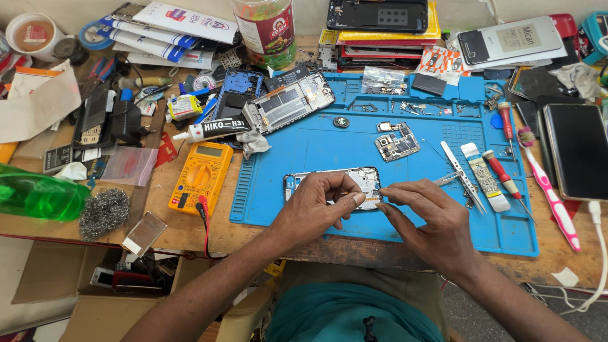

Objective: The person applies adhesive from a tube to the edges of a white smartphone frame and a small metal bracket, then uses a cloth to wipe excess adhesive from the frame and bracket. The person handles the frame and bracket repeatedly, applying adhesive and cleaning surfaces on a cluttered workbench.

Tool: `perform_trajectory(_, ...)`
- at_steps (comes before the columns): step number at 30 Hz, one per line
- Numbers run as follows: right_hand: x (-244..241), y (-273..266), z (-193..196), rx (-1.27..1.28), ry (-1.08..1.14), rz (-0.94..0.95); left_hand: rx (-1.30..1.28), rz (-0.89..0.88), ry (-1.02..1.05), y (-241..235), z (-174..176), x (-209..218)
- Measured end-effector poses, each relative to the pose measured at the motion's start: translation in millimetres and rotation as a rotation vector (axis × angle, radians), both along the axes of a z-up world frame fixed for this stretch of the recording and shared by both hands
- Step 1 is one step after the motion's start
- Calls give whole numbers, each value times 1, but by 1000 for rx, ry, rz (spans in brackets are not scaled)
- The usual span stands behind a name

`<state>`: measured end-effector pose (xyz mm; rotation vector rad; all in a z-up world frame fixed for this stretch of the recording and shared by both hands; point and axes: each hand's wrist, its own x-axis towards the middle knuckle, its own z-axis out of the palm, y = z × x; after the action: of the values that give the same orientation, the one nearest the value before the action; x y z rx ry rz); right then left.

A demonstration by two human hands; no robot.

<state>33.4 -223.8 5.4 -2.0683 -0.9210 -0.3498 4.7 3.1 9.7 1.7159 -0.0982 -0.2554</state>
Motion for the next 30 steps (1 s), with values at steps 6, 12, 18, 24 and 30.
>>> perform_trajectory(6, 11, 4, -2, -35, 37, 75, 126, 3, -10, 3, 11, 2)
perform_trajectory(12, 34, 4, 3, -112, 89, 18, 447, 88, -618, 23, 26, 5)
perform_trajectory(18, 50, 16, 3, -113, 130, 95, 507, 2, -683, 21, 17, 20)
perform_trajectory(24, 63, 23, 1, -152, 145, 108, 518, 35, -641, 22, 4, 35)
perform_trajectory(30, 75, 15, 6, -153, 159, -13, 550, 64, -613, 23, -6, 47)
